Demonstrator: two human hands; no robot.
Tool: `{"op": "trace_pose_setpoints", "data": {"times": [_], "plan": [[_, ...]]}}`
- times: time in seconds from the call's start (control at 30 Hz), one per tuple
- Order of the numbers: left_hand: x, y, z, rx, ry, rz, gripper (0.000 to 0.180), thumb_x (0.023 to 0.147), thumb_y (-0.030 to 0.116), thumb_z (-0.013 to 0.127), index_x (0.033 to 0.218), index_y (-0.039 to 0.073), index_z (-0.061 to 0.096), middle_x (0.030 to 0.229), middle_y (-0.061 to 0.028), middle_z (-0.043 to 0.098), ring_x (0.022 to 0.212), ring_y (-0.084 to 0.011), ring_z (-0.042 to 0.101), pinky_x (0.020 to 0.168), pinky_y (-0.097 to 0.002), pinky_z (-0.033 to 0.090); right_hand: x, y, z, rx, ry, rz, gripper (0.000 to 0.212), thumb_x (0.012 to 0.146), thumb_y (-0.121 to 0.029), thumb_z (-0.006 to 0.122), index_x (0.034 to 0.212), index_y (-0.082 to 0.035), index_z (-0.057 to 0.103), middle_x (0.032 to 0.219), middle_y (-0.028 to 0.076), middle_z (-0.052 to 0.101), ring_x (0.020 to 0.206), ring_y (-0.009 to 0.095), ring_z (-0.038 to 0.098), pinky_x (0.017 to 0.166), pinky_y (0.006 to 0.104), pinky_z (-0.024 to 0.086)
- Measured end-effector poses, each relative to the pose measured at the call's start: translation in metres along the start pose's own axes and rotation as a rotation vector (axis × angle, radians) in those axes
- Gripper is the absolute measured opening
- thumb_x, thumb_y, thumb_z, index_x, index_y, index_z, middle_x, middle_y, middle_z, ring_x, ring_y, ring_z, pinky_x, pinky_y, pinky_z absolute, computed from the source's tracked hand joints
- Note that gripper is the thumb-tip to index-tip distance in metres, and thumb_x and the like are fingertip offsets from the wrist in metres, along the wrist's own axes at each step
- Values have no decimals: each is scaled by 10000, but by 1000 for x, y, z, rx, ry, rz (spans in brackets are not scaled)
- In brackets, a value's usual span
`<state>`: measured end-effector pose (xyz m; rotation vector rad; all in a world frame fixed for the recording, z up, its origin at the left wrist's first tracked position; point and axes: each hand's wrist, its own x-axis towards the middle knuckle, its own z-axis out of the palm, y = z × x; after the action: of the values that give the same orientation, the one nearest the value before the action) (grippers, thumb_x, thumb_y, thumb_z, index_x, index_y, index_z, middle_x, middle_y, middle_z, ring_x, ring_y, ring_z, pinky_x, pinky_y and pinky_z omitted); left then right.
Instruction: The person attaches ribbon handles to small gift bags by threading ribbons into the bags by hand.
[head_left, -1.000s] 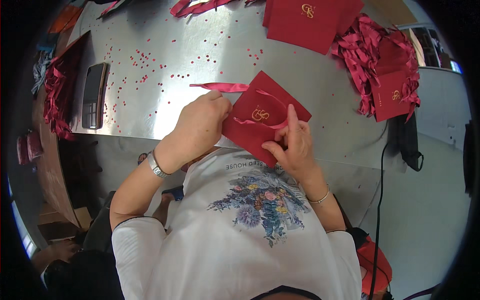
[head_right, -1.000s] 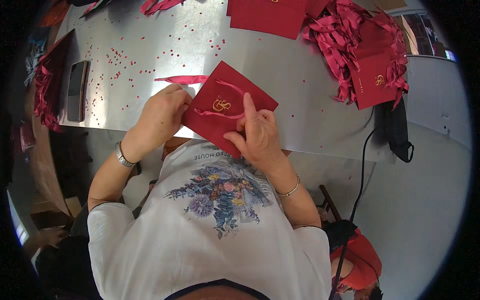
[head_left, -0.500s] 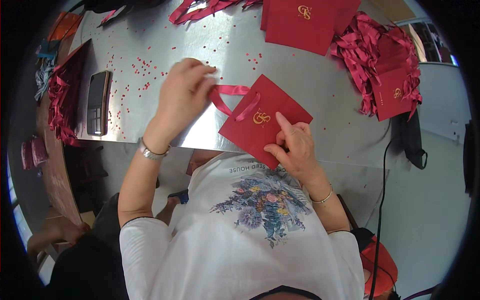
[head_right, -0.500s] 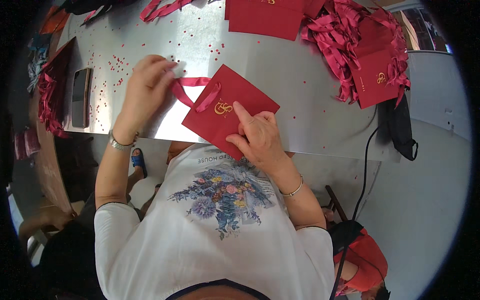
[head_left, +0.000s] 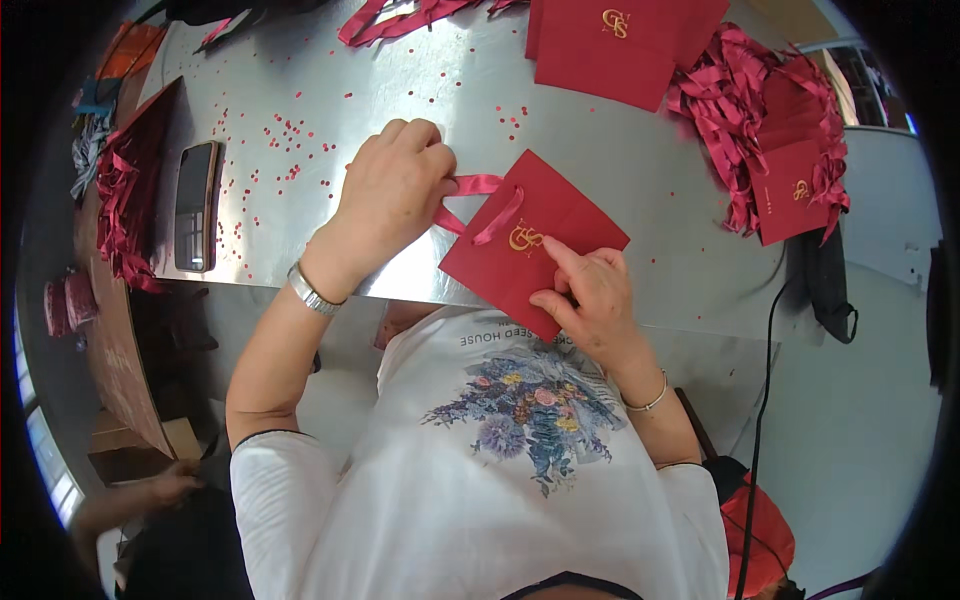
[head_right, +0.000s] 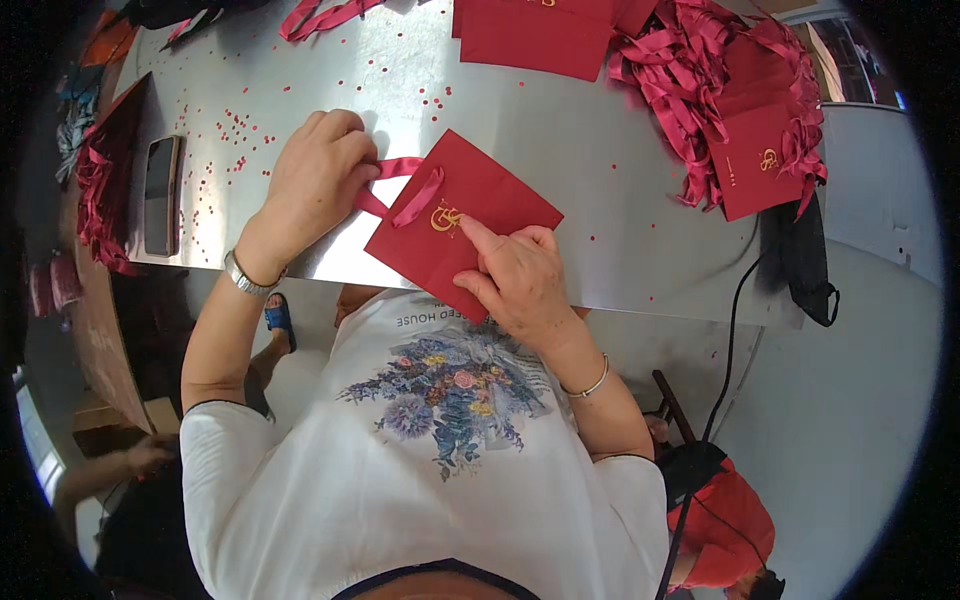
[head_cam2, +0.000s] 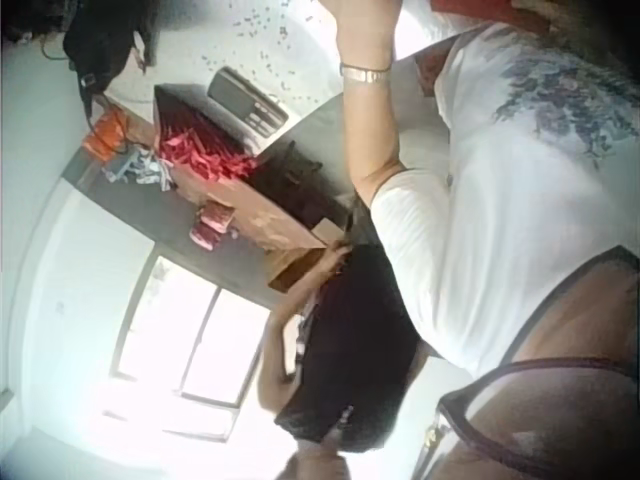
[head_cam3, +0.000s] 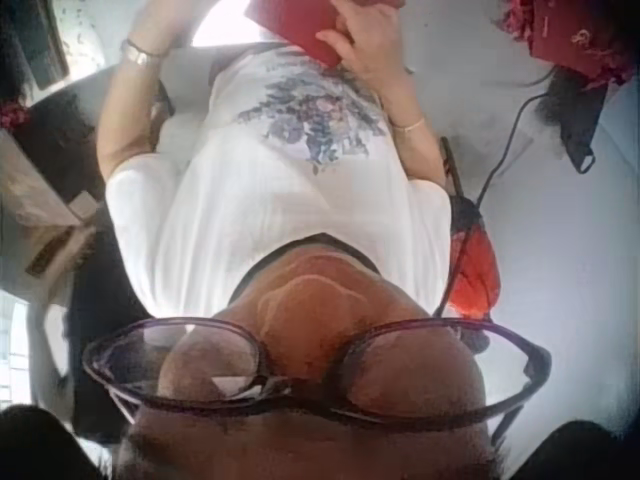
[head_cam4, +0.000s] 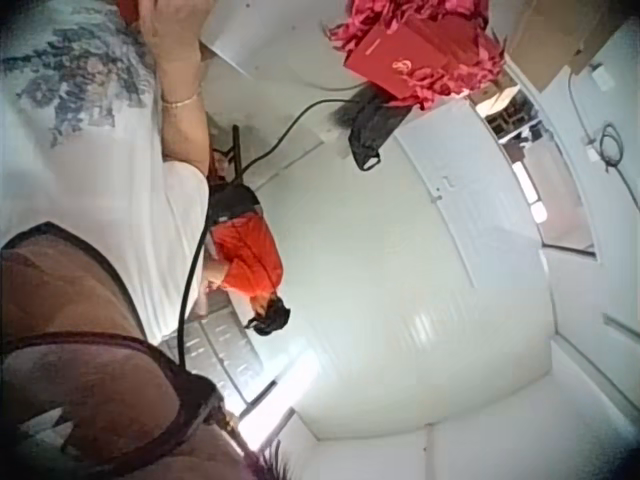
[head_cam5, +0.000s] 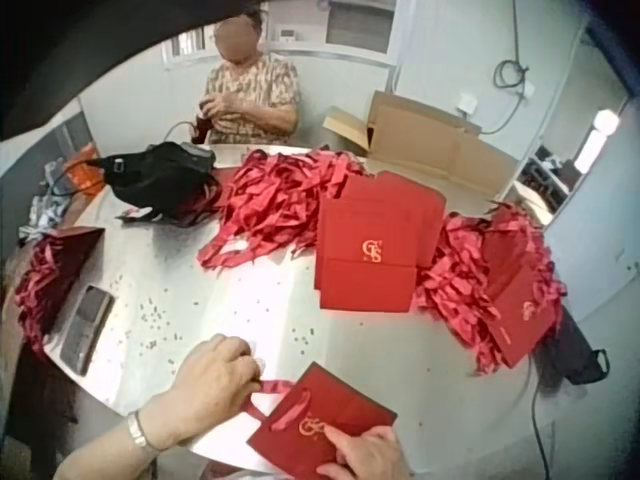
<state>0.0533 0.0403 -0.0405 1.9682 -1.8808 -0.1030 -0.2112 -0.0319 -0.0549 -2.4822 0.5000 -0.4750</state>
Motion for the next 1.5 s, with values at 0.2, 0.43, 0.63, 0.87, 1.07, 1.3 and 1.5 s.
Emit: {"op": "trace_pose_setpoints", "data": {"times": [0.2,0.43,0.63,0.87,1.07,1.3,1.5], "plan": [[6,-15,9,195,28,-29,98,733,109,685,793,65,622,919,-71,598,890,-274,577,729,-392,479,1,-3,-1,-5,-33,28,586,766,-223,758,1293,-56,563,729,13,554,704,178,574,809,363,412],[15,-22,19,220,155,-62,65,800,122,649,836,75,619,918,-72,606,872,-269,581,741,-384,477,1,-3,-2,18,-55,42,560,766,-224,756,1269,-51,581,810,39,608,741,196,599,834,371,427],[13,-5,5,77,283,-97,211,785,50,657,995,43,643,936,-137,620,892,-344,577,779,-433,471,1,1,-3,25,-60,40,550,772,-225,751,1262,-49,573,840,57,637,759,209,609,851,374,415],[38,45,17,-236,-117,-180,308,782,161,725,1039,16,638,918,-179,631,926,-375,587,793,-440,484,-3,1,1,56,61,-22,524,757,-222,754,1227,-54,592,802,51,614,728,227,597,851,381,410],[62,44,14,-256,-289,-150,266,706,78,748,907,-19,605,915,-183,626,846,-332,614,744,-409,489,-9,4,7,53,125,-70,516,744,-222,760,1202,-55,593,798,60,626,759,227,615,867,380,415],[74,53,-3,-377,-414,-222,295,718,44,736,978,-30,617,795,-162,654,708,-291,647,657,-383,510,-6,9,-9,39,89,-101,459,757,-210,761,1172,-78,616,822,56,643,791,214,632,842,375,442],[75,59,-43,-545,-426,-177,122,730,-33,709,849,-18,689,782,-117,608,713,-229,599,664,-327,480,54,84,-82,-76,521,282,431,830,-117,669,1241,-37,568,1212,169,579,977,349,628,828,452,516]]}}
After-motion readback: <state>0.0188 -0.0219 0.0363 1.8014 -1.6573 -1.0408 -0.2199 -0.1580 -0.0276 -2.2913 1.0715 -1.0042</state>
